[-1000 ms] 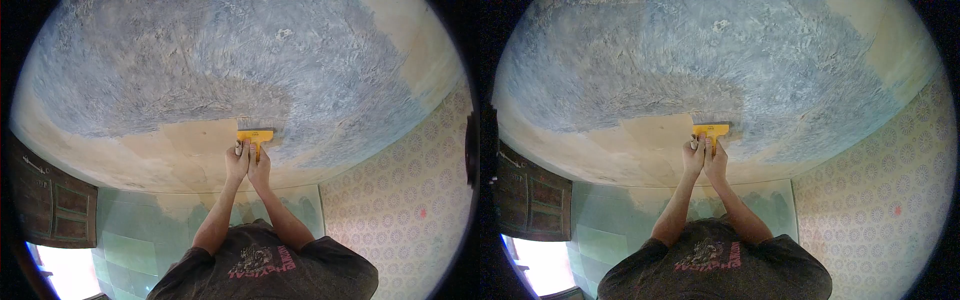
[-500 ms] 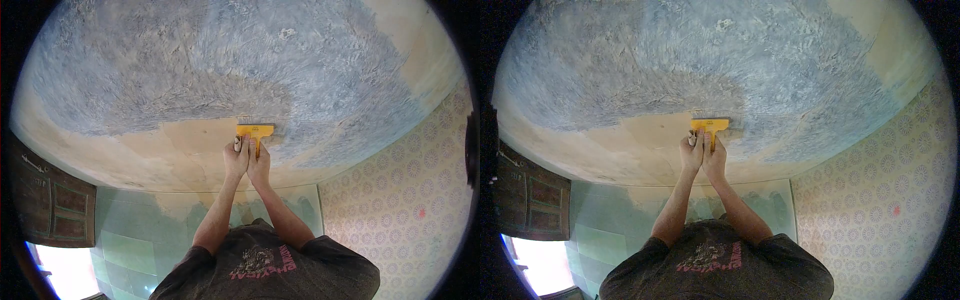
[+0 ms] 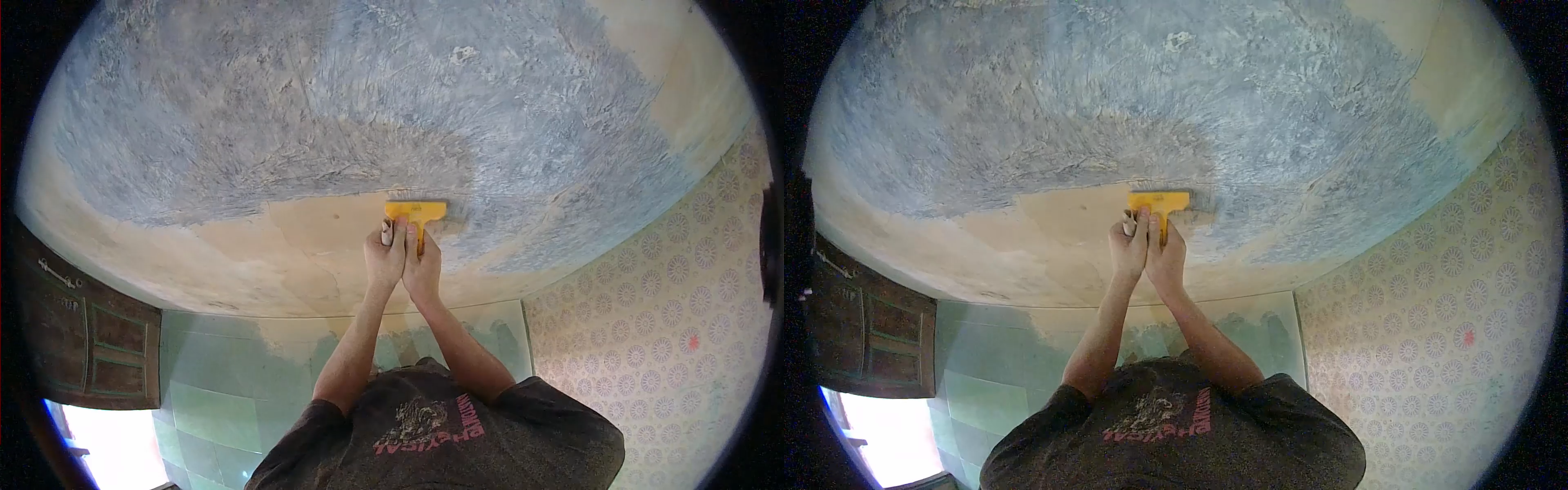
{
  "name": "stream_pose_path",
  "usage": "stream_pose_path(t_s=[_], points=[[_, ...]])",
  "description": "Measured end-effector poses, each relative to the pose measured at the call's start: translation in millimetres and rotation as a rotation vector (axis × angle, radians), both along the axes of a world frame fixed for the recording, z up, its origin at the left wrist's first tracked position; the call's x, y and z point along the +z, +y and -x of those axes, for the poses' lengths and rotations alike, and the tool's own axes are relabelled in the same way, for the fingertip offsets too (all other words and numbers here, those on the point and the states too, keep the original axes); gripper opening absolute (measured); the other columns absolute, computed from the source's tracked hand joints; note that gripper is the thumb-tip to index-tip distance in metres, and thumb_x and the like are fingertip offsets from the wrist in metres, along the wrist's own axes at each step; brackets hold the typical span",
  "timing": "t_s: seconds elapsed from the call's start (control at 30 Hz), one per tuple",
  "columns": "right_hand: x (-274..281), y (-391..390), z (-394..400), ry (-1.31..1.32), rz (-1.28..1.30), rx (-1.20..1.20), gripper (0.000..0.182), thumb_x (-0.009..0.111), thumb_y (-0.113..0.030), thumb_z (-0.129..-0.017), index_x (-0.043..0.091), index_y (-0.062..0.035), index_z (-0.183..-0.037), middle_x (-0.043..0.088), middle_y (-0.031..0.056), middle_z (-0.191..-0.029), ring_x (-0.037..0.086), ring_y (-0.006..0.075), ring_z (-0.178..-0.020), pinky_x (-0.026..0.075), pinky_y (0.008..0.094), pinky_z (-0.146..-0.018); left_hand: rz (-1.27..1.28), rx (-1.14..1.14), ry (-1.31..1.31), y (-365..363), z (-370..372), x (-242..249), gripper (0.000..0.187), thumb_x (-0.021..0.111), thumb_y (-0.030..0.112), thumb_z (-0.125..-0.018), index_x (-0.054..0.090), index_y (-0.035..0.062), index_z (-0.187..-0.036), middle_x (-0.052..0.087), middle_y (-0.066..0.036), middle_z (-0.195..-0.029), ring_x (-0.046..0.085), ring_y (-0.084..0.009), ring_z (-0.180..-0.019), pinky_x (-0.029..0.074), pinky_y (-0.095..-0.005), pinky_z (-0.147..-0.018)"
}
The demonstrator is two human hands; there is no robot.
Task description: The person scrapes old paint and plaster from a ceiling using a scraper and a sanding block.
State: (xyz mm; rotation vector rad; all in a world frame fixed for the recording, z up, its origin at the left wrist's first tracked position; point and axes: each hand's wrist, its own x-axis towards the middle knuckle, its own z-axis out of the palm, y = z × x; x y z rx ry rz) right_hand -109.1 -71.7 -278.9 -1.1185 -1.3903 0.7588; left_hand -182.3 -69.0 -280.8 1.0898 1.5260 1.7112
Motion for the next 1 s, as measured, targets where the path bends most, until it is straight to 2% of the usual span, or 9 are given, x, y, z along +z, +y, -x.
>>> stream_pose_path(t_s=[0.17, 0.23, 0.33, 0.43, 0.77, 0.83, 0.87, 0.93, 1.0], points=[[-3.6, -2.9, -2.0, -0.004, -0.067, -0.003, 0.035, 0.049, -0.029, -0.102, 0.062, 0.004, -0.098, 0.065, 0.0202, -0.079, 0.062, 0.0307, -0.069, 0.048, 0.0387, -0.064, -0.008, -0.03, 0.066, -2.6, 1.4, -3.4, 0.04, 0.063, 0.03, -0.095, 0.059, -0.0015, -0.07, 0.056, -0.004, -0.057, 0.047, -0.0091, -0.056, 0.039, -0.0334, -0.049], [-9.7, -6.4, -4.0, -0.011, 0.039, -0.047, 0.036, 0.049, -0.03, -0.102, 0.062, 0.004, -0.099, 0.065, 0.02, -0.08, 0.062, 0.0306, -0.07, 0.048, 0.0387, -0.065, 0.001, -0.039, 0.023, -8.9, -6.1, -1.4, 0.041, 0.064, 0.032, -0.095, 0.059, -0.0014, -0.071, 0.057, -0.004, -0.058, 0.048, -0.0091, -0.057, 0.04, -0.0335, -0.05], [-8.6, -6.2, -1.6, 0.05, 0.01, -0.019, 0.037, 0.049, -0.031, -0.102, 0.062, 0.004, -0.1, 0.066, 0.0199, -0.08, 0.063, 0.0291, -0.071, 0.048, 0.0385, -0.066, -0.001, -0.048, 0.026, -3.3, -2.1, -4.0, 0.04, 0.064, 0.032, -0.094, 0.06, -0.0016, -0.073, 0.058, -0.004, -0.06, 0.05, -0.0094, -0.058, 0.041, -0.0326, -0.052], [-12.7, -6.4, -7.1, -0.02, 0.029, -0.046, 0.039, 0.049, -0.032, -0.102, 0.062, 0.0039, -0.1, 0.066, 0.0196, -0.08, 0.063, 0.0267, -0.07, 0.048, 0.0384, -0.065, 0.073, -0.091, 0.011, -3.9, -4.2, -11.9, 0.04, 0.063, 0.033, -0.095, 0.061, -0.0017, -0.075, 0.06, -0.005, -0.062, 0.051, -0.0097, -0.06, 0.043, -0.0322, -0.054], [-11.7, -3.5, -7.4, 0.002, 0.024, -0.036, 0.037, 0.049, -0.031, -0.102, 0.062, 0.0037, -0.1, 0.065, 0.0194, -0.08, 0.062, 0.0292, -0.07, 0.048, 0.0382, -0.065, 0.061, -0.072, 0.01, -2.5, -5.0, -10.3, 0.04, 0.064, 0.033, -0.094, 0.061, -0.0013, -0.074, 0.061, -0.004, -0.062, 0.052, -0.0094, -0.06, 0.043, -0.0312, -0.053], [5.2, -5.7, -5.2, -0.057, 0.067, -0.018, 0.04, 0.047, -0.033, -0.102, 0.062, 0.0033, -0.102, 0.066, 0.0147, -0.079, 0.06, 0.0195, -0.072, 0.047, 0.034, -0.067, 0.059, -0.044, -0.033, -6.8, -3.4, 11.9, 0.04, 0.064, 0.032, -0.094, 0.061, -0.0013, -0.073, 0.059, -0.004, -0.061, 0.05, -0.0097, -0.059, 0.042, -0.0315, -0.052], [3.1, -4.1, -6.3, -0.059, 0.069, -0.018, 0.04, 0.047, -0.033, -0.102, 0.062, 0.0033, -0.102, 0.066, 0.0147, -0.079, 0.06, 0.0195, -0.072, 0.047, 0.034, -0.067, 0.061, -0.044, -0.035, -5.6, -3.9, 11.1, 0.04, 0.064, 0.032, -0.094, 0.061, -0.0013, -0.073, 0.059, -0.004, -0.061, 0.05, -0.0097, -0.059, 0.042, -0.0315, -0.052], [-2.6, -5.8, -5.3, -0.016, 0.034, -0.032, 0.036, 0.049, -0.03, -0.102, 0.062, 0.004, -0.099, 0.064, 0.0198, -0.078, 0.062, 0.0284, -0.069, 0.048, 0.0377, -0.064, 0.032, -0.046, 0.049, -6.7, -2.6, 4.2, 0.04, 0.063, 0.031, -0.094, 0.06, -0.0015, -0.072, 0.058, -0.004, -0.06, 0.049, -0.0098, -0.058, 0.041, -0.0319, -0.052], [-1.9, -10.1, -6.7, -0.015, 0.03, -0.034, 0.036, 0.049, -0.03, -0.102, 0.062, 0.0038, -0.098, 0.064, 0.0202, -0.078, 0.062, 0.029, -0.069, 0.048, 0.0379, -0.065, 0.016, -0.036, 0.035, -7.8, -5.1, -0.7, 0.039, 0.064, 0.031, -0.094, 0.061, -0.0016, -0.073, 0.058, -0.004, -0.06, 0.049, -0.0098, -0.057, 0.041, -0.0322, -0.051]])
